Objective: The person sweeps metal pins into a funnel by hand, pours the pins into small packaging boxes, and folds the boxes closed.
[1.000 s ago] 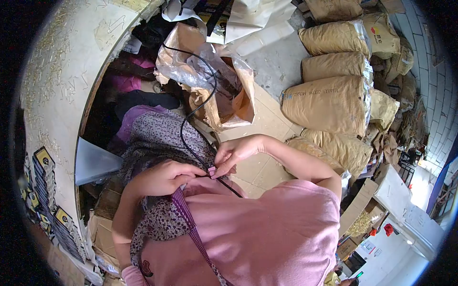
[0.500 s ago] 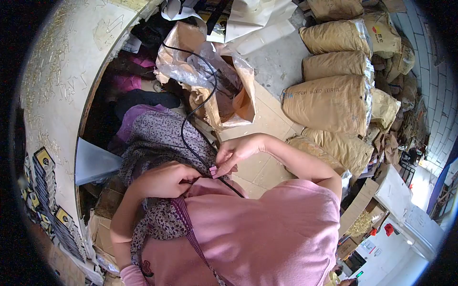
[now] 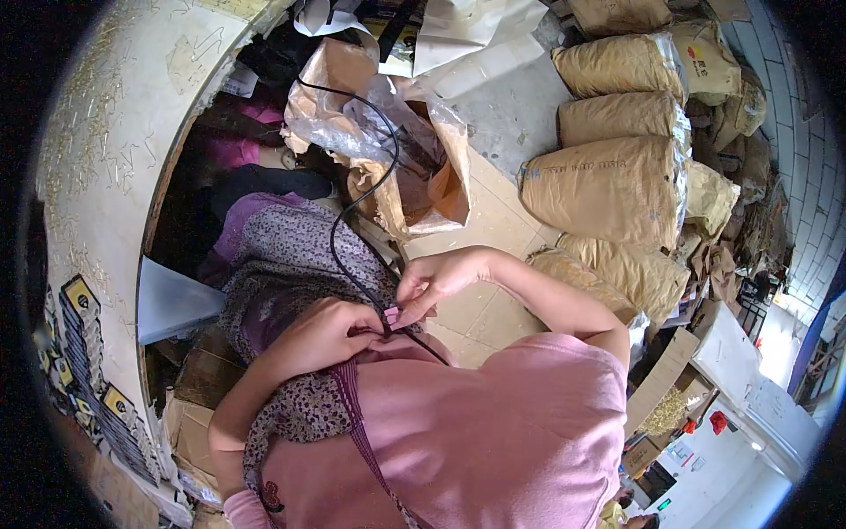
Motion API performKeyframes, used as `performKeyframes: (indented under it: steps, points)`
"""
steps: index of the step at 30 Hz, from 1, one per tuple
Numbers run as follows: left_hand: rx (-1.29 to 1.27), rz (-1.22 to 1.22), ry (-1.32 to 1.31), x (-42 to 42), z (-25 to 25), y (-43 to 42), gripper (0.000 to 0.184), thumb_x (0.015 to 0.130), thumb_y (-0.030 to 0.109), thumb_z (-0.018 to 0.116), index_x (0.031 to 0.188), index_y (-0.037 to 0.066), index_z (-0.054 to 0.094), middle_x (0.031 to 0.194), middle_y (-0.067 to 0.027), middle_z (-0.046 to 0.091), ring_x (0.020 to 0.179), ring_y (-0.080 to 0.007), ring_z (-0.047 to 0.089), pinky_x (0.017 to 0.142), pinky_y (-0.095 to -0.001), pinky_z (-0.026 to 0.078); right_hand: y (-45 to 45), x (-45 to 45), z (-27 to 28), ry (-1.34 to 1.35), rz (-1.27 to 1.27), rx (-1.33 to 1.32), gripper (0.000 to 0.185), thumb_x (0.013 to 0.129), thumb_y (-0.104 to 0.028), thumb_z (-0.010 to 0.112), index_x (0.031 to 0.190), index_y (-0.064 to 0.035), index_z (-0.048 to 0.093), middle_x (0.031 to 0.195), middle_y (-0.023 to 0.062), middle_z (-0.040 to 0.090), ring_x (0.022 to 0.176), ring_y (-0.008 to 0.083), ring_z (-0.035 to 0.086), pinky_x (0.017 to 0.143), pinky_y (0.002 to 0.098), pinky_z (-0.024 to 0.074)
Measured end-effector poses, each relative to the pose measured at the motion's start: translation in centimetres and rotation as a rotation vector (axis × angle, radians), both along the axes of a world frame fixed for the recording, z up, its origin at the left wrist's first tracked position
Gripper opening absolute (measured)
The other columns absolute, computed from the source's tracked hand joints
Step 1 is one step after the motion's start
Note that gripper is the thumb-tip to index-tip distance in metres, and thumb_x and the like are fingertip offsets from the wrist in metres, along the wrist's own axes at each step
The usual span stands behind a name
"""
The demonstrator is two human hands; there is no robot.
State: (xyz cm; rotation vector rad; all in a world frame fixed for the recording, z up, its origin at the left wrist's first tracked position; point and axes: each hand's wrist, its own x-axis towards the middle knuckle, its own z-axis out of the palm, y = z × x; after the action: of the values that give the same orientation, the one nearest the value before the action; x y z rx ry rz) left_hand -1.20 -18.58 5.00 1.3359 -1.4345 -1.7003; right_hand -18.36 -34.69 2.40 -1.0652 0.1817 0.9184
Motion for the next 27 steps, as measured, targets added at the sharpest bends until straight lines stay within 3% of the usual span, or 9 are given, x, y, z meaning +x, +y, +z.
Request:
performKeyframes:
  steps: [3,6,19,21,25,27]
  points:
    - [-0.052,0.082,-0.121,0.0,0.8,-0.5,0.012,0.078,0.009,0.064,0.086,0.0,0.064,0.075,-0.0142,0.065,0.069,-0.0275,0.065,0.064,-0.034,0.05,0.4,-0.1,0.1,-0.039,-0.029,-0.008,0.026,0.087,-0.026,0.064,0.096,-0.0027,0.069,0.071,0.0025,0.061,0.068,0.0083,0.051,0.063,0.0259,0.0412]
    - [-0.078,0.134,-0.083,0.1,1.2,-0.5,0.011,0.079,0.009,0.064,0.087,0.001,0.064,0.079,-0.0132,0.064,0.072,-0.0269,0.065,0.065,-0.0338,0.05,0.8,-0.5,-0.2,-0.092,-0.067,-0.016,0.029,0.089,-0.029,0.061,0.089,-0.0008,0.068,0.067,-0.0021,0.06,0.064,0.0037,0.048,0.058,0.0245,0.0389]
    - [-0.035,0.204,-0.033,-0.4,0.8,0.2,0.007,0.079,0.011,0.064,0.083,0.005,0.063,0.083,-0.009,0.061,0.073,-0.0281,0.062,0.066,-0.0371,0.049,1.1,-0.3,0.9,-0.203,-0.055,-0.189,0.026,0.089,-0.027,0.061,0.091,-0.0018,0.067,0.066,-0.0004,0.058,0.062,0.0061,0.045,0.056,0.0253,0.0365]
    - [-0.206,0.177,-0.139,-0.3,0.8,0.3,0.007,0.077,0.008,0.065,0.082,0.004,0.064,0.094,-0.0087,0.062,0.081,-0.0236,0.058,0.075,-0.0341,0.046,0.7,0.2,1.8,-0.095,0.023,-0.2,0.019,0.086,-0.017,0.064,0.095,-0.0007,0.066,0.078,0.0101,0.063,0.073,0.0129,0.054,0.065,0.03,0.0419]
    - [-0.356,0.184,-0.227,-0.2,1.3,0.0,0.006,0.077,0.011,0.065,0.081,0.007,0.063,0.1,-0.0059,0.06,0.087,-0.0212,0.054,0.081,-0.035,0.041,0.5,0.0,1.2,-0.139,0.014,-0.205,0.019,0.087,-0.019,0.063,0.092,-0.0004,0.066,0.074,0.0081,0.061,0.068,0.0116,0.052,0.062,0.0298,0.0412]
    - [-0.329,0.01,-0.291,0.0,1.1,0.0,0.007,0.078,0.014,0.064,0.082,0.008,0.062,0.101,-0.0033,0.061,0.091,-0.0199,0.053,0.082,-0.0349,0.038,0.1,0.1,0.4,-0.057,0.163,-0.092,0.023,0.087,-0.023,0.063,0.087,0.0002,0.065,0.069,0.0056,0.059,0.064,0.0101,0.049,0.06,0.0296,0.0397]
